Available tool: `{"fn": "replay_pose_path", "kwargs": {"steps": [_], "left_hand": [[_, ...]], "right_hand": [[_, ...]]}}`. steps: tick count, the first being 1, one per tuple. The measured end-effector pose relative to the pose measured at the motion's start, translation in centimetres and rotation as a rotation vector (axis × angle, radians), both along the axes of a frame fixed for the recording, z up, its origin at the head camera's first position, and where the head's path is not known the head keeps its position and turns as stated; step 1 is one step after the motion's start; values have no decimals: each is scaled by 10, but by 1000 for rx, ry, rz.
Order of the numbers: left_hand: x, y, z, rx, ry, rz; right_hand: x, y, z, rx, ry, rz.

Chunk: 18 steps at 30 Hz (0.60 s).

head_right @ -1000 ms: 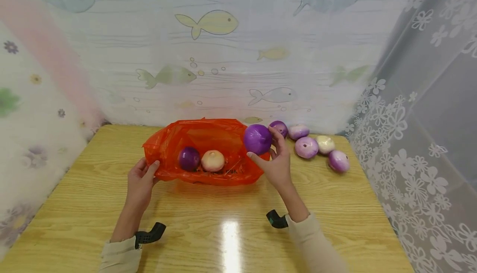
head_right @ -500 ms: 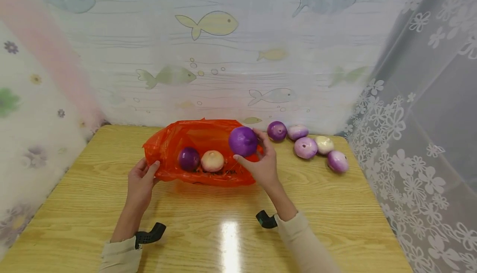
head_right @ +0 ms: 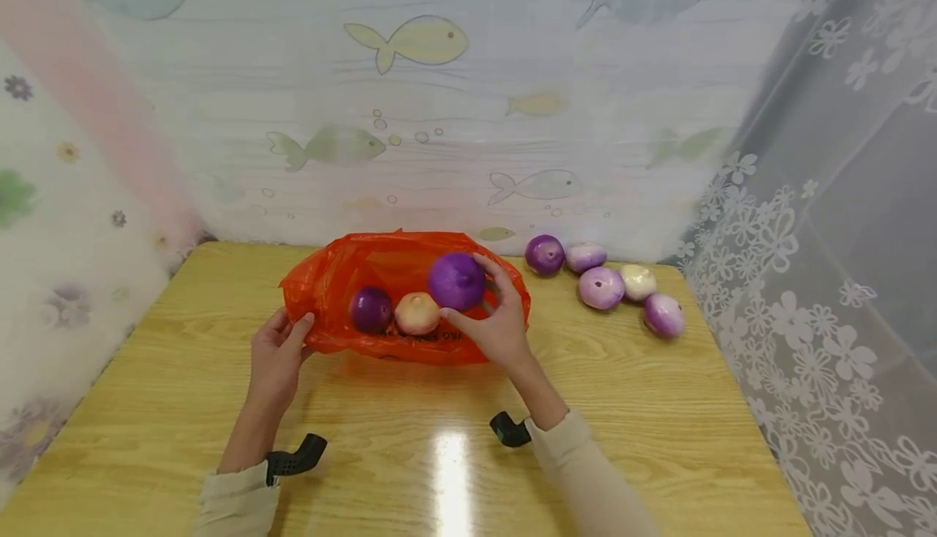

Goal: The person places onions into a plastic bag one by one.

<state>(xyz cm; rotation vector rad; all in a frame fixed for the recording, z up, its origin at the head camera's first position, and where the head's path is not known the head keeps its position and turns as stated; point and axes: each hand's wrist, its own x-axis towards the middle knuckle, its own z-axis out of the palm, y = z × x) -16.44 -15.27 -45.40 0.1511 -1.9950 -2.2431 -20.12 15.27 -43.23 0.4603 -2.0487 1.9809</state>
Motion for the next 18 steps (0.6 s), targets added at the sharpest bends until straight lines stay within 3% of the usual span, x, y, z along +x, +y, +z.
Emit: {"fn": "replay_pose_path", "kwargs": {"steps": [18], "left_hand": [[1, 2, 0, 10, 6, -1]], "right_hand": [[-12, -30, -12, 203, -106, 71]]}}
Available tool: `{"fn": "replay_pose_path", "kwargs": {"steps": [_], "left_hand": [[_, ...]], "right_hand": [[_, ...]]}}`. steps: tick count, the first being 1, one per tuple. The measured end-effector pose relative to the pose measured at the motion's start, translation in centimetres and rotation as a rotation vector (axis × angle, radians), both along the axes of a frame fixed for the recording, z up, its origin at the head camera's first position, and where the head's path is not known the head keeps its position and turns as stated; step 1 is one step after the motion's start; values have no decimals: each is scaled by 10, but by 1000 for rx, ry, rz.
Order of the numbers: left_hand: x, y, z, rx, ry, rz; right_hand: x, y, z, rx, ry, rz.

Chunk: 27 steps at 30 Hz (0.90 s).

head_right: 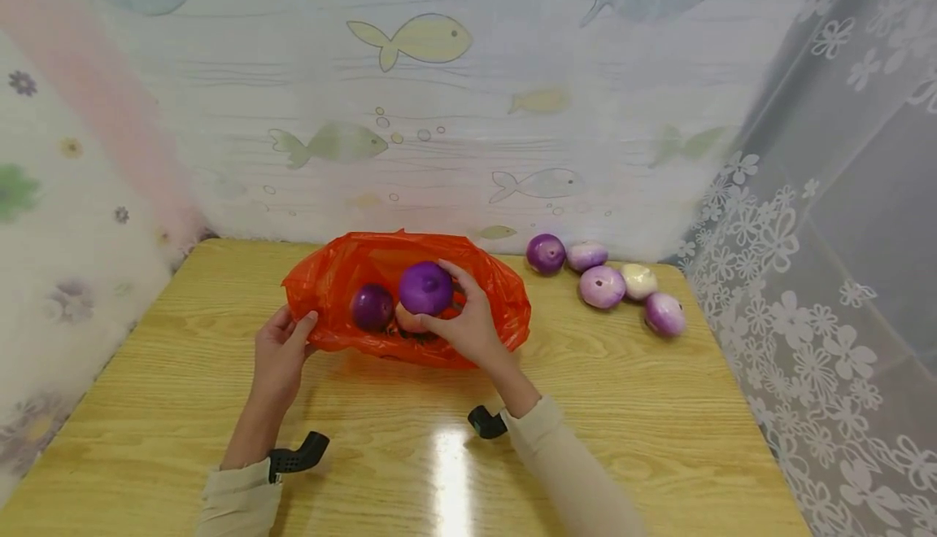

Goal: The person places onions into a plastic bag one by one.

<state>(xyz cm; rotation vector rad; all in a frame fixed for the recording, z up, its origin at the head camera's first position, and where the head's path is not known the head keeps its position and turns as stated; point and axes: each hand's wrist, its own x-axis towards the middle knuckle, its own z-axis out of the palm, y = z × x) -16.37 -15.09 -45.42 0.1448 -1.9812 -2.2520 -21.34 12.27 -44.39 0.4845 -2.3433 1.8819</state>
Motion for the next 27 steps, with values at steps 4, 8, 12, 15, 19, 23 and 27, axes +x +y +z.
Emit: {"fn": "replay_pose_path", "kwargs": {"steps": [4, 8, 12, 15, 19, 23, 27], "left_hand": [[1, 0, 0, -3, -4, -5], [1, 0, 1, -8, -5, -6], [1, 0, 1, -14, -3, -9], [1, 1, 1, -13, 2, -12], [0, 1, 0, -3, 13, -15], [-1, 1, -1, 5, 18, -12], [-1, 2, 0, -3, 5, -11]], "right_hand": [[-4, -6, 0, 26, -33, 20], [-10, -11, -1, 48, -60, 29], [-17, -16, -1, 81, -75, 26], [-22, -20, -1, 95, -78, 35], [-26, -24, 1, 106, -91, 48], [-30, -28, 1, 114, -120, 41], [-33, -31, 0, 101, -141, 45]]}}
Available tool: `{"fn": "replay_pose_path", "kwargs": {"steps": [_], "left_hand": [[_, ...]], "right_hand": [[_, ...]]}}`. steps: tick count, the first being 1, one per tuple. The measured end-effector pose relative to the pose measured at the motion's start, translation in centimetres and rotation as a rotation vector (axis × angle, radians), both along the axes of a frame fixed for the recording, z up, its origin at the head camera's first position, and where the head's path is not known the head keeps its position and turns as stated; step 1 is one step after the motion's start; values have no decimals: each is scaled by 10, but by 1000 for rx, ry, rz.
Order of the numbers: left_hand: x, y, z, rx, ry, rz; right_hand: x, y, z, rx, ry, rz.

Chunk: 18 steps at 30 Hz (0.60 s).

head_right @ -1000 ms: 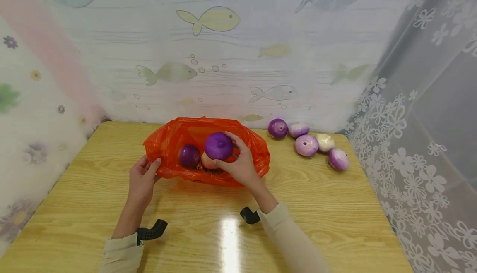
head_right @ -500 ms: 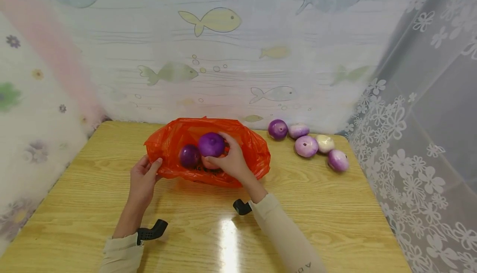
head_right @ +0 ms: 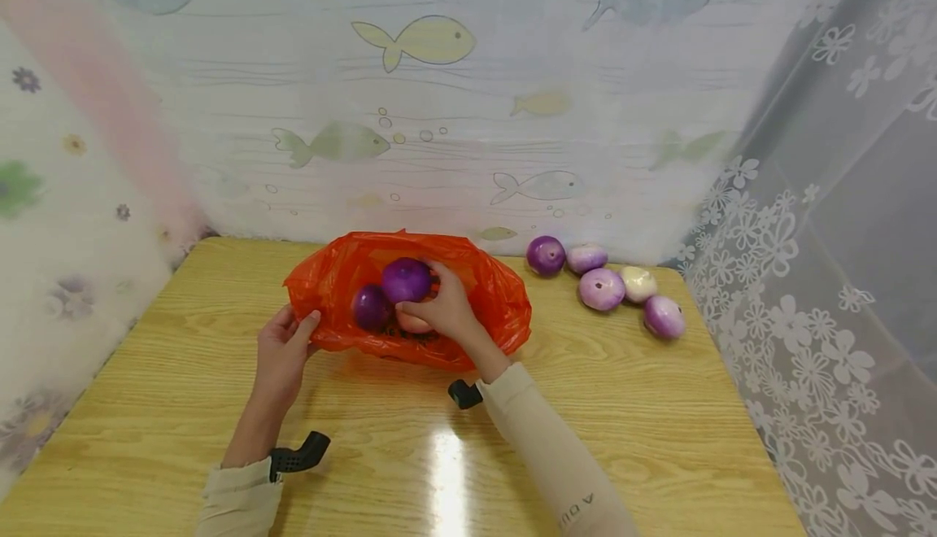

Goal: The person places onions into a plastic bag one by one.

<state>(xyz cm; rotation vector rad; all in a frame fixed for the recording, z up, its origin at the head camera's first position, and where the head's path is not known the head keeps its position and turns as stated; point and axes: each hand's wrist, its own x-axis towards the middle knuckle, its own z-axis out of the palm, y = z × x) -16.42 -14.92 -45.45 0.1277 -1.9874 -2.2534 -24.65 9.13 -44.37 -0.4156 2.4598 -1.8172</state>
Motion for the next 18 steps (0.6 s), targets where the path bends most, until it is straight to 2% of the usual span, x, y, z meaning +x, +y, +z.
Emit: {"fn": "replay_pose_path", "kwargs": {"steps": [9, 18], "left_hand": [[0, 1, 0, -5, -2, 0], [-1, 0, -1, -3, 3, -1]], "right_hand": [[-11, -5, -5, 38, -8, -3], [-17, -8, -7, 10, 8, 1]]}}
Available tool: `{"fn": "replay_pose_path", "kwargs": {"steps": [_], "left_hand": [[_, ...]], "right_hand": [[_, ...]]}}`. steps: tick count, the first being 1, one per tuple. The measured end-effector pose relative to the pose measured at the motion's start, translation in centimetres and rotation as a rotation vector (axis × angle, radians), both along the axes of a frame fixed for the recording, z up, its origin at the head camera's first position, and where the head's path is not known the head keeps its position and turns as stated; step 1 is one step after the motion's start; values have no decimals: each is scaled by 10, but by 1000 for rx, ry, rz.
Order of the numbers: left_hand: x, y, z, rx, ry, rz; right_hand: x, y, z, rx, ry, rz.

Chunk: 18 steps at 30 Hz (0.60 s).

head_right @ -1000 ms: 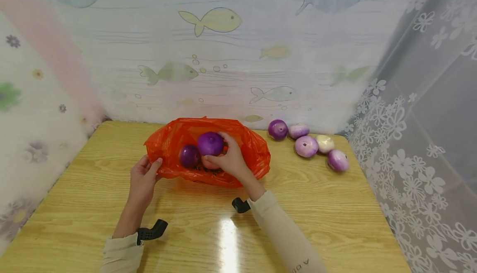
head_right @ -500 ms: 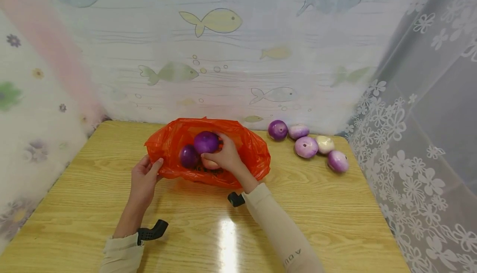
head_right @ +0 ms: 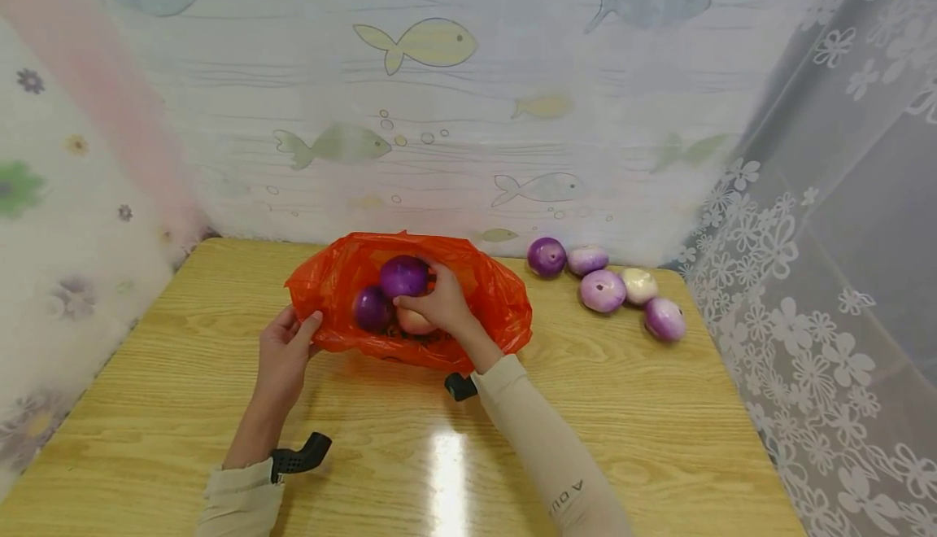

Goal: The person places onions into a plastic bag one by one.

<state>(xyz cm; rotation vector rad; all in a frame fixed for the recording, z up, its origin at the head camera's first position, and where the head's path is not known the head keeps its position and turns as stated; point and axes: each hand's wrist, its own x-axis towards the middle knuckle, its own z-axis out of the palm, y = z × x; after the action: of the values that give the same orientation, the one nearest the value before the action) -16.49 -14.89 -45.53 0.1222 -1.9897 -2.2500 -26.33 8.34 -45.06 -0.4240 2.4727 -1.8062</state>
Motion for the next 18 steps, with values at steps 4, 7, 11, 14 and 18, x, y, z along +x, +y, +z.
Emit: {"fn": "replay_pose_path", "kwargs": {"steps": [4, 7, 11, 14, 18], "left_hand": [[0, 0, 1, -3, -14, 0], [0, 1, 1, -5, -21, 0], [0, 0, 2, 0, -19, 4], [0, 0, 1, 10, -10, 10], [-1, -1, 1, 11, 3, 16]], "right_hand": [[-1, -1, 0, -12, 8, -1], [-1, -1, -1, -60, -5, 16], [-1, 0, -2, -105, -20, 34], [2, 2, -1, -100, -31, 31], [8, 5, 3, -90, -50, 41]]}}
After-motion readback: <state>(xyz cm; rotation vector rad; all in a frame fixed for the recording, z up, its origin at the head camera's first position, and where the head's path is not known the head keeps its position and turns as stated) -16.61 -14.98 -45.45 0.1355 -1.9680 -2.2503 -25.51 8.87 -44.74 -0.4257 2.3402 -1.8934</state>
